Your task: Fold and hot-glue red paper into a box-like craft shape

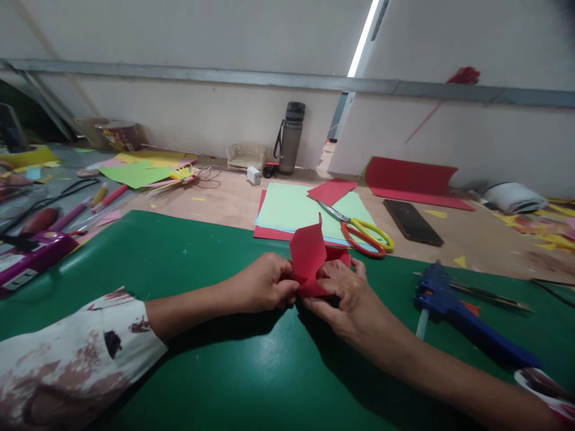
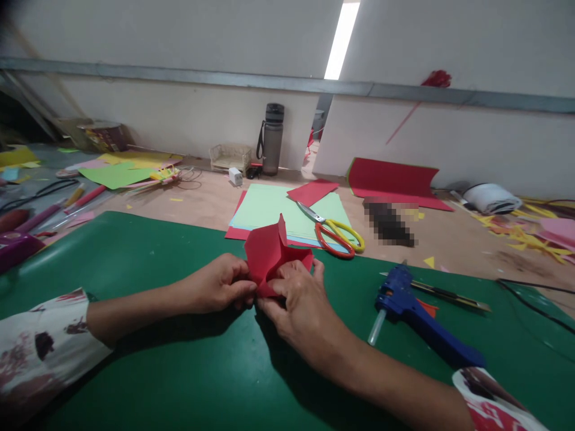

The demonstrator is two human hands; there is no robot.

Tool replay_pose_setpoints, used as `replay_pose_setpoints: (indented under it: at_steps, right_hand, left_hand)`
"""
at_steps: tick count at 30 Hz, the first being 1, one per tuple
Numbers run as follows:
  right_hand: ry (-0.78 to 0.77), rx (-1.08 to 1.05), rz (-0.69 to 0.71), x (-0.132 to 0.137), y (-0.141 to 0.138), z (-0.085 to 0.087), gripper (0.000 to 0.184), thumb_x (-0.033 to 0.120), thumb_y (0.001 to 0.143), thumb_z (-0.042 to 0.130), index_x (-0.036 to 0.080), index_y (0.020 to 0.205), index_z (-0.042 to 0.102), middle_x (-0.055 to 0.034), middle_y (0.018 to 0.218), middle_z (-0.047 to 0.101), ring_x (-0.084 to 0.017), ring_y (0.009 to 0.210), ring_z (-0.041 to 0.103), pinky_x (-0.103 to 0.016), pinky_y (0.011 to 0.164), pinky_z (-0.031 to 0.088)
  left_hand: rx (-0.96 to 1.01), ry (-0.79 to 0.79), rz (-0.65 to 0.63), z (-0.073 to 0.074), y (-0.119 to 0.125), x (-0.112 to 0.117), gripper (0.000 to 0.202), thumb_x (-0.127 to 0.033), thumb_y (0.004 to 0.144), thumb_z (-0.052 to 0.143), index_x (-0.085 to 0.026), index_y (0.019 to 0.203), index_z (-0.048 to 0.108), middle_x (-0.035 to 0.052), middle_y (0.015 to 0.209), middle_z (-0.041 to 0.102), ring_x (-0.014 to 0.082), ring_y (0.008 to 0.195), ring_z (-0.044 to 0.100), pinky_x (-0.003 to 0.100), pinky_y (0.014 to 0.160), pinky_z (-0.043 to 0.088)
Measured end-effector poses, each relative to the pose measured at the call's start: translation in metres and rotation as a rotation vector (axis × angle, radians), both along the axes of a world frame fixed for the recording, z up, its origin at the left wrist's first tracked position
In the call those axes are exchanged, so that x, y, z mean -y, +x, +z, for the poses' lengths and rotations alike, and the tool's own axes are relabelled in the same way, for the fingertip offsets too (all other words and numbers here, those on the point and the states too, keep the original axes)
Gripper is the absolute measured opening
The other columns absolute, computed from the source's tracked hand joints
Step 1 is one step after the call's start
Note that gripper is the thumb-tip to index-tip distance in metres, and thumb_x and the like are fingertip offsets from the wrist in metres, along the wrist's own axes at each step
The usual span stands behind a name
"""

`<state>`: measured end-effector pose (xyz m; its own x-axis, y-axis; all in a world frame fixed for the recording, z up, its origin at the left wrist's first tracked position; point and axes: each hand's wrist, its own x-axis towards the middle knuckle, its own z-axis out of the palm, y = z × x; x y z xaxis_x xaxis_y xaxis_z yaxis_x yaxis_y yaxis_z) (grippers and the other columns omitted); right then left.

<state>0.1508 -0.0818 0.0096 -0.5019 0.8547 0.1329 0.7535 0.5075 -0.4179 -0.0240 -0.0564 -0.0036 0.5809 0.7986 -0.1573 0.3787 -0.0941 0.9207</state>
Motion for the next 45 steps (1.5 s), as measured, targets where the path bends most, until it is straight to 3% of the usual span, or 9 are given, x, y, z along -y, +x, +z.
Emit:
replay_pose_setpoints:
  at_steps: [3,5,9,19,27,37,45]
  right_hand:
    - [0.031,0.032,0.042,-0.002,0.002,0.0,0.008,0.026,0.078,0.063,0.025,0.072,0.068,-0.0013,0.088,0.064,-0.021,0.089,0.051,-0.044,0.086,0.024]
    - [0.066,0.082,0.069,-0.005,0.003,-0.001,0.004,0.023,0.075,0.065,0.025,0.075,0.069,-0.0024,0.091,0.065,-0.023,0.092,0.05,-0.045,0.087,0.023]
    - [0.142,0.117,0.089,-0.01,0.003,-0.004,0.013,0.022,0.081,0.057,0.025,0.075,0.069,-0.0027,0.087,0.066,-0.024,0.091,0.05,-0.048,0.089,0.02]
    - [0.137,0.22,0.093,-0.013,-0.002,-0.002,0.008,0.022,0.072,0.065,0.024,0.066,0.068,-0.003,0.086,0.066,-0.025,0.089,0.051,-0.053,0.089,0.017]
    - [0.133,0.177,0.091,-0.013,-0.004,0.002,0.011,0.018,0.074,0.063,0.025,0.066,0.068,-0.0008,0.081,0.065,-0.023,0.088,0.051,-0.051,0.09,0.017]
    - [0.18,0.123,0.097,-0.012,-0.001,-0.005,0.01,0.019,0.072,0.066,0.027,0.067,0.069,0.0001,0.079,0.067,-0.023,0.085,0.053,-0.051,0.089,0.017]
    - [0.196,0.167,0.155,-0.017,0.003,-0.005,0.013,0.018,0.075,0.061,0.025,0.066,0.068,-0.0016,0.078,0.065,-0.023,0.084,0.054,-0.056,0.093,0.015]
  left_hand:
    - [-0.04,0.091,0.005,0.001,0.0,0.0,0.018,-0.008,0.075,0.046,-0.014,0.059,0.05,-0.0027,0.053,0.051,0.0079,0.046,0.047,0.017,0.044,0.034]
    - [-0.027,0.053,0.004,0.001,-0.001,-0.002,0.016,-0.01,0.076,0.045,-0.014,0.062,0.05,-0.002,0.055,0.052,0.008,0.046,0.048,0.017,0.044,0.035]
    - [0.016,-0.044,-0.014,-0.001,-0.003,-0.008,0.012,-0.014,0.079,0.043,-0.014,0.069,0.051,-0.0017,0.057,0.054,0.0084,0.044,0.049,0.018,0.043,0.037]
    - [0.055,-0.033,0.0,-0.003,-0.002,-0.005,0.012,-0.009,0.077,0.041,-0.014,0.07,0.05,-0.003,0.056,0.052,0.007,0.043,0.047,0.017,0.041,0.036]
    - [0.091,-0.018,0.003,-0.005,-0.001,-0.007,0.013,-0.007,0.076,0.04,-0.014,0.074,0.051,-0.0042,0.053,0.05,0.0068,0.042,0.047,0.016,0.041,0.036]
    - [0.077,-0.023,0.031,-0.005,-0.001,-0.008,0.015,-0.003,0.075,0.041,-0.013,0.069,0.05,-0.0044,0.053,0.05,0.006,0.04,0.047,0.015,0.039,0.036]
    - [0.089,-0.052,0.027,-0.004,-0.002,-0.009,0.016,-0.003,0.076,0.042,-0.013,0.067,0.052,-0.0045,0.052,0.051,0.0053,0.04,0.046,0.014,0.038,0.035]
